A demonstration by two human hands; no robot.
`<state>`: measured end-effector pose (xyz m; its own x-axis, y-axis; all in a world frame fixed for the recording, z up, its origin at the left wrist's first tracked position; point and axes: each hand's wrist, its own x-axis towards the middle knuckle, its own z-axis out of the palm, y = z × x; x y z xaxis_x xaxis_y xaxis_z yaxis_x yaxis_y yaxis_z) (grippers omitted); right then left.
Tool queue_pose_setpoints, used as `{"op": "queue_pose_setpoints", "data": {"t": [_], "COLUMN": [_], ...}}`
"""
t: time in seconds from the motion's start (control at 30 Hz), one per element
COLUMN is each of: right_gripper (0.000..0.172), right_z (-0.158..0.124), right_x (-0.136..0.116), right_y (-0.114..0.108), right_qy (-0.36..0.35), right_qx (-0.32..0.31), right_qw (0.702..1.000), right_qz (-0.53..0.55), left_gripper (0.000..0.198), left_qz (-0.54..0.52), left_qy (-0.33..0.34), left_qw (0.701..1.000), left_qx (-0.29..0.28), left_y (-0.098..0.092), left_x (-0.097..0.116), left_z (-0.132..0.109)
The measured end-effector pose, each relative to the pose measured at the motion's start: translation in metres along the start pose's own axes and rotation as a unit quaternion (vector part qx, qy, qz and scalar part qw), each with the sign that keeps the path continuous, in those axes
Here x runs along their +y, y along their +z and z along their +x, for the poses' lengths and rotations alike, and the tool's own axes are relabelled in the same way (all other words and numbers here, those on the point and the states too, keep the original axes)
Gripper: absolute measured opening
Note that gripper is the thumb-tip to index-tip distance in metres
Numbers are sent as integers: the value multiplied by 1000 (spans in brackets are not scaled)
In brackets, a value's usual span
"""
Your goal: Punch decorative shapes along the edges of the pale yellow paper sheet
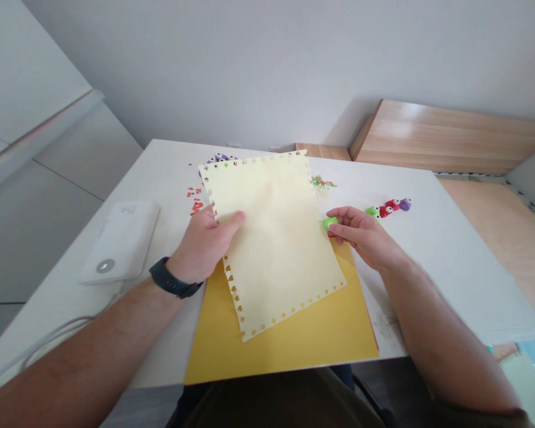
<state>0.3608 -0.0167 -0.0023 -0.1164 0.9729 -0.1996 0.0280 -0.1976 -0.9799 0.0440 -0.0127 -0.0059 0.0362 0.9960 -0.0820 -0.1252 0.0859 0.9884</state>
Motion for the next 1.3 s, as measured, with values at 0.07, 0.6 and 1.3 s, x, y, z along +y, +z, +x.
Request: {"op": "queue_pose_setpoints", "data": {"t": [0.07, 0.6, 1.3], "right_gripper": [42, 43, 43], "right_z": [0, 0, 0], "right_x": [0, 0, 3], "right_y": [0, -1, -3], "right_qy": [1, 9, 14], "right_qx": [1, 3, -5], "right_qw": [1000, 1000, 1000], "right_qz": [3, 7, -5], "left_gripper": [47, 50, 48], "left_qz": [1, 13, 13], "left_qy": [-5, -17, 5], "left_qw": [1000, 999, 999], "left_qx": [5, 26, 29], "left_y": [1, 3, 3], "left_x": [0, 4, 1], "left_z": [0, -1, 0]}}
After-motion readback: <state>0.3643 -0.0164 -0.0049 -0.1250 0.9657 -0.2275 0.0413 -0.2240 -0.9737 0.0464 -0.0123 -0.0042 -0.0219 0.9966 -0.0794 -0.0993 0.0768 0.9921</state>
